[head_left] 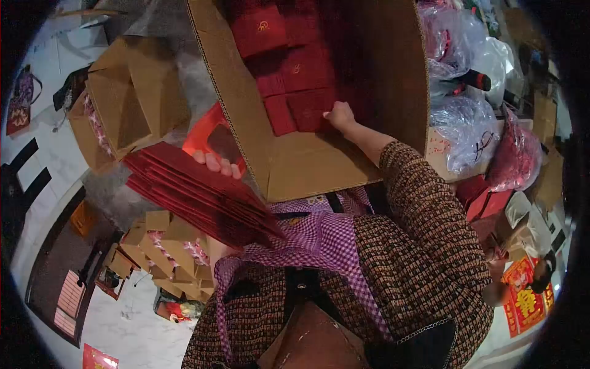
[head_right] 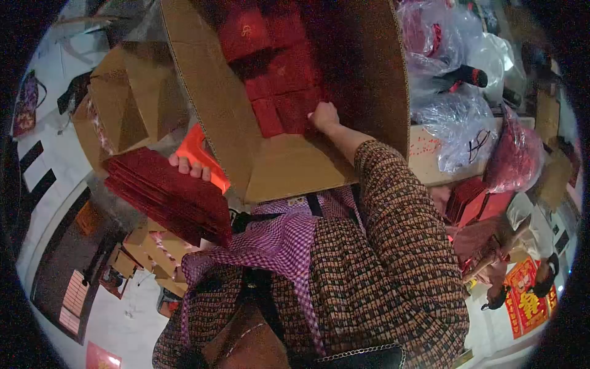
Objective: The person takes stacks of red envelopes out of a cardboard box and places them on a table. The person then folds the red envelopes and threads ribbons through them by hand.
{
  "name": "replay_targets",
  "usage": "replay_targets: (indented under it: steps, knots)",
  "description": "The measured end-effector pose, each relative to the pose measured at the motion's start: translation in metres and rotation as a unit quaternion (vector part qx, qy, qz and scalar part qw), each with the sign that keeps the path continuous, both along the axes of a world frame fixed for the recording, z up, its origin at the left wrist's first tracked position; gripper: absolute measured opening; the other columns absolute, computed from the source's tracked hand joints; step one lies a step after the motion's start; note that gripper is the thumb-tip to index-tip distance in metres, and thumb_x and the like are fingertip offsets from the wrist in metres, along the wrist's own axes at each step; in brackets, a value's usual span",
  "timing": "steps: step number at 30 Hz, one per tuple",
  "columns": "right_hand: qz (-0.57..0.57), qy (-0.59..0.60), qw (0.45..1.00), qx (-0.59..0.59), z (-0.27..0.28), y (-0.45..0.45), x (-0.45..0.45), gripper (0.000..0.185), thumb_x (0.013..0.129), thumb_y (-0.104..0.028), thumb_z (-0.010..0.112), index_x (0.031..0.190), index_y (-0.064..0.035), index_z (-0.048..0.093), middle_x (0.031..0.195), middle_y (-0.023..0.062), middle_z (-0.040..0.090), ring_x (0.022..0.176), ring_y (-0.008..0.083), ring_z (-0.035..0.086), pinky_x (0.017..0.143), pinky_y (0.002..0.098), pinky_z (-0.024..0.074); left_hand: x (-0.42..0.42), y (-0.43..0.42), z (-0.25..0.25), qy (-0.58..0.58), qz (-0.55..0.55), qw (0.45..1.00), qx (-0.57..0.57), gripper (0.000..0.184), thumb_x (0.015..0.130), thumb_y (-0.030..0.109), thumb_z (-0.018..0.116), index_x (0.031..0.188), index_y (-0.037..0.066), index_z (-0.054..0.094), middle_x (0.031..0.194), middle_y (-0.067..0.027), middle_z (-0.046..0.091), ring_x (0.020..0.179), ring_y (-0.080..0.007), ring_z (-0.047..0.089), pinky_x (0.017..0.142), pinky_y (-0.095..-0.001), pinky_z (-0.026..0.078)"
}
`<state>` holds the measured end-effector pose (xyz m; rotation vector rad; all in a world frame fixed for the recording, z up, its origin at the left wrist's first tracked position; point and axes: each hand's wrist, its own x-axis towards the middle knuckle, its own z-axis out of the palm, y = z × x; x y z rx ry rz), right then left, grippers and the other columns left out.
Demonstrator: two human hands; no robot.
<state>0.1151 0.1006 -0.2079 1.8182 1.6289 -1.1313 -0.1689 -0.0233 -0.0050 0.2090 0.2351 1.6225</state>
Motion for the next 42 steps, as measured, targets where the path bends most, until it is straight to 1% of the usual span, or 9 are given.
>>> replay_targets:
  steps: [10, 16, 17, 21, 25, 31, 36, 38, 42]
  knots:
    - [-0.262, 0.076, 0.962, 0.016, -0.03, -0.011, -0.008, 0.052, 0.07, -0.022, 0.078, 0.105, 0.0041, 0.049, 0.103, 0.0217, 0.059, 0.098, 0.0328, 0.059, 0.081, 0.0387, 0.0472, -0.003, 0.0, 0.0, -0.001, -0.019, 1.0, -0.005, 0.036, 0.094, 0.037, 0.039, 0.115, 0.008, 0.041, 0.108, -0.0092, 0.055, 0.101, -0.0286, 0.054, 0.081, -0.0445, 0.039]
    - [-0.224, 0.265, 0.933, -0.097, -0.115, -0.026, 0.002, 0.028, 0.069, -0.017, 0.075, 0.074, -0.0024, 0.052, 0.077, 0.0152, 0.061, 0.071, 0.0259, 0.059, 0.066, 0.0392, 0.0444, -0.008, 0.007, 0.001, 0.01, -0.03, 0.999, 0.014, 0.035, 0.094, 0.036, 0.04, 0.114, 0.007, 0.041, 0.108, -0.0098, 0.054, 0.098, -0.0283, 0.054, 0.082, -0.0453, 0.039]
    - [0.006, 0.202, 0.979, 0.021, -0.025, -0.002, -0.014, 0.025, 0.069, -0.015, 0.072, 0.075, -0.0004, 0.053, 0.076, 0.0181, 0.058, 0.073, 0.03, 0.059, 0.068, 0.041, 0.045, -0.007, 0.008, 0.003, 0.009, -0.028, 0.999, 0.018, 0.036, 0.093, 0.036, 0.041, 0.114, 0.007, 0.041, 0.107, -0.01, 0.054, 0.097, -0.0285, 0.054, 0.082, -0.0457, 0.039]
    - [-0.002, 0.357, 0.925, 0.13, 0.097, 0.03, -0.029, 0.02, 0.073, -0.004, 0.066, 0.091, -0.0007, 0.058, 0.085, 0.0192, 0.06, 0.082, 0.0334, 0.059, 0.071, 0.0387, 0.0476, -0.011, 0.011, 0.008, 0.003, -0.031, 0.999, 0.027, 0.037, 0.093, 0.036, 0.043, 0.114, 0.006, 0.041, 0.105, -0.0105, 0.054, 0.096, -0.0292, 0.054, 0.082, -0.0459, 0.04]
    - [0.076, 0.468, 0.763, 0.439, 0.197, 0.048, -0.01, 0.026, 0.067, 0.011, 0.061, 0.09, -0.0011, 0.057, 0.087, 0.0124, 0.062, 0.08, 0.0302, 0.06, 0.072, 0.035, 0.0493, 0.001, 0.016, 0.036, 0.053, 0.007, 0.998, -0.027, 0.034, 0.092, 0.035, 0.046, 0.109, 0.006, 0.043, 0.098, -0.0096, 0.054, 0.092, -0.0272, 0.054, 0.08, -0.0439, 0.043]
    - [-0.004, 0.412, 0.664, 0.624, 0.274, 0.01, 0.033, 0.034, 0.067, 0.01, 0.064, 0.096, -0.0055, 0.058, 0.095, 0.0136, 0.063, 0.085, 0.0304, 0.061, 0.075, 0.0351, 0.0483, 0.017, 0.026, 0.058, 0.036, 0.008, 0.995, -0.098, 0.026, 0.095, 0.032, 0.044, 0.103, 0.008, 0.044, 0.091, -0.006, 0.052, 0.084, -0.0233, 0.052, 0.083, -0.0397, 0.045]
    - [-0.138, 0.451, 0.659, 0.587, 0.3, -0.037, 0.065, 0.027, 0.076, 0.007, 0.064, 0.1, -0.004, 0.058, 0.097, 0.0132, 0.062, 0.086, 0.0229, 0.061, 0.076, 0.0308, 0.0485, 0.045, 0.04, 0.063, 0.085, -0.102, 0.991, -0.008, 0.034, 0.092, 0.033, 0.048, 0.115, 0.008, 0.049, 0.106, -0.0116, 0.059, 0.101, -0.0291, 0.058, 0.089, -0.0456, 0.047]
    - [-0.326, 0.585, 0.583, 0.46, 0.296, -0.067, 0.071, 0.027, 0.077, 0.009, 0.062, 0.101, -0.0021, 0.055, 0.096, 0.0104, 0.061, 0.087, 0.017, 0.059, 0.078, 0.0273, 0.0491, 0.047, 0.03, 0.026, 0.068, -0.114, 0.989, -0.06, 0.046, 0.089, 0.034, 0.053, 0.127, 0.009, 0.046, 0.118, -0.0142, 0.056, 0.107, -0.0334, 0.055, 0.092, -0.049, 0.045]
    - [-0.402, 0.522, 0.597, 0.458, 0.304, -0.125, 0.097, 0.019, 0.08, 0.004, 0.064, 0.097, -0.0019, 0.059, 0.083, 0.0004, 0.059, 0.076, 0.009, 0.056, 0.063, 0.0247, 0.048, 0.135, 0.039, 0.058, 0.151, -0.211, 0.955, -0.146, 0.057, 0.084, 0.027, 0.062, 0.133, 0.009, 0.04, 0.134, -0.0104, 0.044, 0.12, -0.0297, 0.045, 0.099, -0.0495, 0.039]
